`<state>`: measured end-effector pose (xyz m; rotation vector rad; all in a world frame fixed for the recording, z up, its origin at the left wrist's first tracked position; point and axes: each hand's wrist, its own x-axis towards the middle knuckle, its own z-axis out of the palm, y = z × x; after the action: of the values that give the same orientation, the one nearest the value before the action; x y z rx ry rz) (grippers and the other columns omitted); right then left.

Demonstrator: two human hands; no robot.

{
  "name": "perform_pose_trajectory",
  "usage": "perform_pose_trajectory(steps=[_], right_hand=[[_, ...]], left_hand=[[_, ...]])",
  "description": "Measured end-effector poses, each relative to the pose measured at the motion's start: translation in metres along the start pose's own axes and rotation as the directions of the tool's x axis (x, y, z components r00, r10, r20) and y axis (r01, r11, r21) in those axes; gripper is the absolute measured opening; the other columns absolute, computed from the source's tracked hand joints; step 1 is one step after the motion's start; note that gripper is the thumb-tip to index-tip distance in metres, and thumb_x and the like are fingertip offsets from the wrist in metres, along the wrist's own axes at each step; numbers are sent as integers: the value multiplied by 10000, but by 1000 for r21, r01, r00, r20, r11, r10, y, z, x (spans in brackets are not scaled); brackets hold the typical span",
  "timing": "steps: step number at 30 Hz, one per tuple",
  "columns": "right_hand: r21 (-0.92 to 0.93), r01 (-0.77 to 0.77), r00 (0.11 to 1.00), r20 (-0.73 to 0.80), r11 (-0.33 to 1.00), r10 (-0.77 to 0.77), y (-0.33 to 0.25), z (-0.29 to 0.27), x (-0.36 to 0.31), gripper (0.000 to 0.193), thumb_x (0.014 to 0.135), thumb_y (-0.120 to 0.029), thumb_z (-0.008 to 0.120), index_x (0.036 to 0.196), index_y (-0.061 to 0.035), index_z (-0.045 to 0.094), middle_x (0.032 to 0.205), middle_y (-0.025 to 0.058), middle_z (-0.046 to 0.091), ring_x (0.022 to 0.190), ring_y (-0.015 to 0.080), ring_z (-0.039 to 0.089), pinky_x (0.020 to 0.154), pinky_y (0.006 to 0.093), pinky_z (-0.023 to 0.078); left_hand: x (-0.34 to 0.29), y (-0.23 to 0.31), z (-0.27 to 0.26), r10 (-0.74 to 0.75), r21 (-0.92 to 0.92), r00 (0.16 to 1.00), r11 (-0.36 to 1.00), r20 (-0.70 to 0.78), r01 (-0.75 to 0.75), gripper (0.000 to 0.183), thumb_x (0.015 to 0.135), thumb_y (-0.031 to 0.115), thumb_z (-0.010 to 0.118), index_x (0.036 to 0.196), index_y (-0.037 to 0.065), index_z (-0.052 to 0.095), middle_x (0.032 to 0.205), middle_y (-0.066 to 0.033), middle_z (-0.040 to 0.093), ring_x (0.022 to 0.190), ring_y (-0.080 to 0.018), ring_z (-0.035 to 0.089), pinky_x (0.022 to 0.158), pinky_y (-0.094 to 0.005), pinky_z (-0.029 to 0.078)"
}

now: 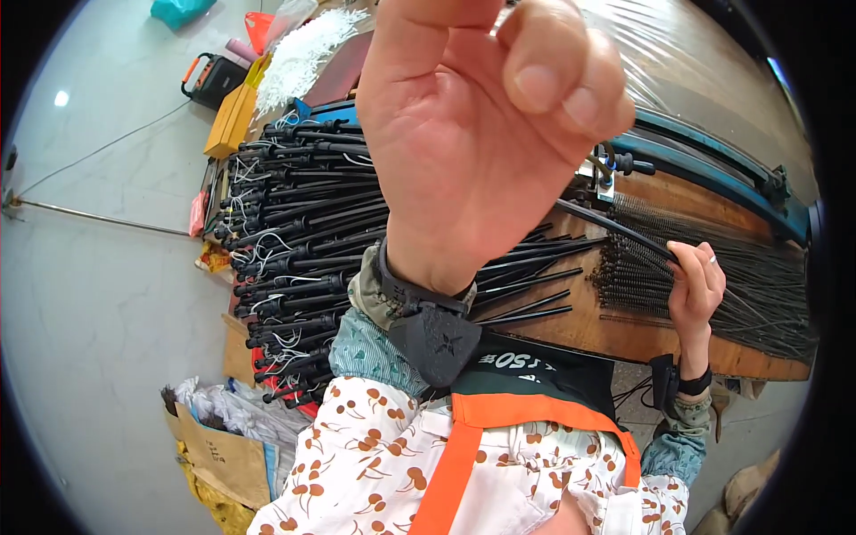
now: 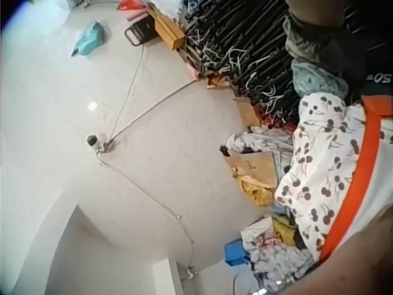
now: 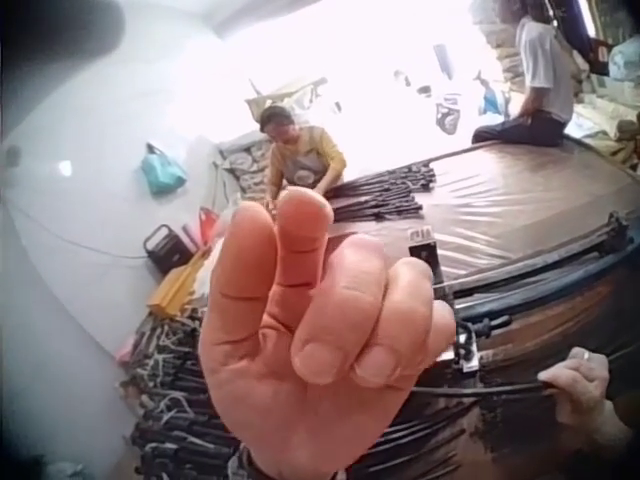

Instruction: The person picks up a metal rod and a spring, slides the spring onto the rod, and places the assembly into a machine. They press a lever to secure the components and then set the completed assembly onto a pile of others.

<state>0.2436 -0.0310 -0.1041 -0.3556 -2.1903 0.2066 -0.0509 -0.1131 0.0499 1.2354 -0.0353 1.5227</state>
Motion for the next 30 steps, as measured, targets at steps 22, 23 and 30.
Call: perform_pose_trajectory(steps=[22, 23, 30], right_hand=[[73, -146, 989, 42, 987, 144, 4, 22, -24, 278, 776, 42, 750, 1040, -33, 713, 802, 98, 680, 678, 270, 640, 583, 355, 492], [78, -160, 986, 57, 984, 156, 3, 23, -26, 271, 783, 35, 752, 1041, -38, 712, 805, 101, 679, 682, 274, 643, 584, 358, 493], [139, -282, 947, 202, 949, 251, -1, 29, -26, 236, 832, -2, 751, 1059, -35, 697, 795, 110, 644, 678, 288, 630, 592, 363, 498]], left_hand=[[-20, -101, 13, -122, 524, 848, 738, -516, 425, 317, 1097, 248, 522, 1201, -16, 663, 875, -46, 684, 809, -110, 652, 763, -250, 528], [-19, -101, 16, -82, 495, 844, 779, -529, 386, 320, 1098, 254, 512, 1195, -17, 653, 844, -37, 662, 781, -119, 633, 741, -263, 520], [-34, -117, -6, -107, 128, 679, 950, -726, 286, 297, 1081, 261, 503, 1154, -4, 616, 727, -12, 526, 695, -148, 515, 681, -311, 452]])
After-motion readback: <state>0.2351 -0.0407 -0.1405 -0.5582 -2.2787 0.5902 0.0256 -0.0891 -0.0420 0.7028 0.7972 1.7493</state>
